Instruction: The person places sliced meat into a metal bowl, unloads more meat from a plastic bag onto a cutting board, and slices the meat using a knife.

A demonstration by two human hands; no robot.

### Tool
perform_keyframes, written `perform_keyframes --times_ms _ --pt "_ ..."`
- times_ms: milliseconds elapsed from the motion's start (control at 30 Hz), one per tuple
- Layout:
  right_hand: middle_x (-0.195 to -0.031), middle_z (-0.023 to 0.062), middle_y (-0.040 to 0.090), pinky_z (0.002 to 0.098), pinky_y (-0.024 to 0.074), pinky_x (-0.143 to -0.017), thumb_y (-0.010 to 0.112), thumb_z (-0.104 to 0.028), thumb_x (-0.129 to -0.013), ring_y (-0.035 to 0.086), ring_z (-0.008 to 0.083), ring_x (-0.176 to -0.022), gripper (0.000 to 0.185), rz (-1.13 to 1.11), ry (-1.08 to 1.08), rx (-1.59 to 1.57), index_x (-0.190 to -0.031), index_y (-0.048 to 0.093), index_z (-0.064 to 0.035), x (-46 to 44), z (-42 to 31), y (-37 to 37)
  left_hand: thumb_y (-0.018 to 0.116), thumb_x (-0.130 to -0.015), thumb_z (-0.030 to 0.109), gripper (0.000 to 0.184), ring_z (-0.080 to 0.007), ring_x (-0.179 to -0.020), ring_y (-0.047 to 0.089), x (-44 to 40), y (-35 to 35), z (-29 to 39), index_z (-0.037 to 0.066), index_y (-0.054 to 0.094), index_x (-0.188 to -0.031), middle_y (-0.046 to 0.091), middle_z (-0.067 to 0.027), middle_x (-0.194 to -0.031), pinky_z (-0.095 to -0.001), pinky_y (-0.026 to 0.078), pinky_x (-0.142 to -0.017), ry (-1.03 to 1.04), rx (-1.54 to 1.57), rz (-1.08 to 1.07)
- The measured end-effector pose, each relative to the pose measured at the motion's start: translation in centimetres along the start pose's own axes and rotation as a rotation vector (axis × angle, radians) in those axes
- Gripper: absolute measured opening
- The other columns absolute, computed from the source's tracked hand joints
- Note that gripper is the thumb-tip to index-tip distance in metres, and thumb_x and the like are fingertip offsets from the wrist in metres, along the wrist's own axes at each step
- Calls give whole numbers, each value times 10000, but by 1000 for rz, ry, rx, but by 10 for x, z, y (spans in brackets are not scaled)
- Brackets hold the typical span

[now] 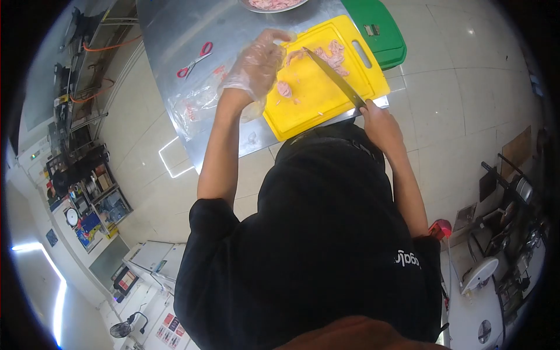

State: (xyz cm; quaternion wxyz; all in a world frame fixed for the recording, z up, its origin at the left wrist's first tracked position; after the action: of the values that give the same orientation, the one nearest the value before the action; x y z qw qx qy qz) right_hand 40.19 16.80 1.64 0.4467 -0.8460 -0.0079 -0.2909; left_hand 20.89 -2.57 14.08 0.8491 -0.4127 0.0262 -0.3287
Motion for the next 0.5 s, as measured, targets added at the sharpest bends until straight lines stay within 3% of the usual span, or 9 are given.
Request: perform_keyframes --times_ms 67,267,367,433,500 --pt "-954 312 680 602 490 -801 468 -292 -1047 640 515 -927 319 -2 3 -19 -1105 592 -4 0 -1 0 495 -1039 112 272 -206 -883 653 0 -10 10 162 570 -1296 662 -113 -1073 -347 560 -809 -37 2 -37" --pt "-927 325 669 593 484 -798 498 -271 -1040 633 519 -926 311 59 -3 -96 -1120 591 15 10 1 -15 537 -1024 171 310 -247 -1065 658 -17 2 30 149 555 -1332 649 -119 -1200 -339 554 -925 247 180 -8" --pt "-919 328 667 590 482 -799 503 -264 -1040 631 520 -928 317 109 -5 -184 -1142 588 23 11 10 -26 567 -1003 216 381 -288 -1179 623 -57 50 -29 128 539 -1372 618 -132 -1285 -374 510 -1012 148 186 -36" --pt "-926 328 668 589 483 -801 501 -262 -1042 630 521 -931 322 138 2 -202 -1161 587 25 11 17 -30 591 -971 205 457 -339 -1238 592 -87 91 -76 98 523 -1410 583 -156 -1369 -403 459 -1078 121 -281 12" --pt "-944 328 670 590 483 -804 497 -259 -1043 628 523 -935 326 168 14 -179 -1180 587 24 11 23 -35 616 -952 224 499 -352 -1235 588 -96 129 -96 87 518 -1422 594 -171 -1362 -402 450 -1080 47 -484 1"
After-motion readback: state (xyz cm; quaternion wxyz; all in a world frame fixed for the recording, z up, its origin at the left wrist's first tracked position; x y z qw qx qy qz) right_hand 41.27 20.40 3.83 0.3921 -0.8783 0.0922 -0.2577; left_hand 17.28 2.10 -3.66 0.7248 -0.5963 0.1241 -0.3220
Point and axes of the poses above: each hand's wrist, its own x-axis away from the middle knuckle, its own y-axis out of the palm, z = x × y, the point moved 9 cm from there along -x, towards the middle knuckle
